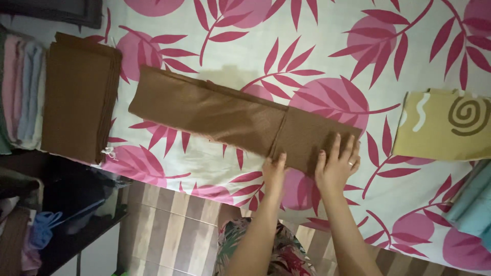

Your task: The person folds a grey cloth and places it on a stack, then unfolds and folds several brown cloths into rectangles. They finish by stacking a pile of white and patterned cloths on the bed.

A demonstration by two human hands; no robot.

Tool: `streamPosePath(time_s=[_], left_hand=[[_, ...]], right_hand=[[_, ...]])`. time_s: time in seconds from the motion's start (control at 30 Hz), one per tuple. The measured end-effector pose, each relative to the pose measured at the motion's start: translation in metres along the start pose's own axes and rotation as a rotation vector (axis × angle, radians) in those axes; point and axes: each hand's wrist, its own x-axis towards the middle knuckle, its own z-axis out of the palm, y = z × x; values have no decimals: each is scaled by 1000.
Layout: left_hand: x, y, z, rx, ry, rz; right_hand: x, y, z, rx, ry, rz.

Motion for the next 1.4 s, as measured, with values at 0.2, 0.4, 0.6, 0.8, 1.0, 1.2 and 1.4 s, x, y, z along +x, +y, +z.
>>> streamPosePath(time_s=[0.2, 0.4, 0.6, 0.8, 1.0, 1.2, 1.4], left_hand=[[-17, 29, 6, 388, 120, 307], [-45, 63, -23, 1113, -17, 1165], [-16, 51, -12, 1680, -152, 1167], [-67, 15, 35, 1421, -112, 1259], [-87, 31, 6, 769, -176, 994], [-18, 65, -57, 279, -186, 692], [49, 108, -128, -190, -216, 395]], right_hand=[[-7, 20, 25, -281, -68, 62], [-14, 43, -1, 167, 62, 390], [-16, 89, -40, 1162, -103, 895], [2, -9, -114, 1253, 123, 528], [13, -177, -65, 901, -48, 332], [26, -309, 54, 664, -285, 150], [22, -253, 108, 596, -292, -42]])
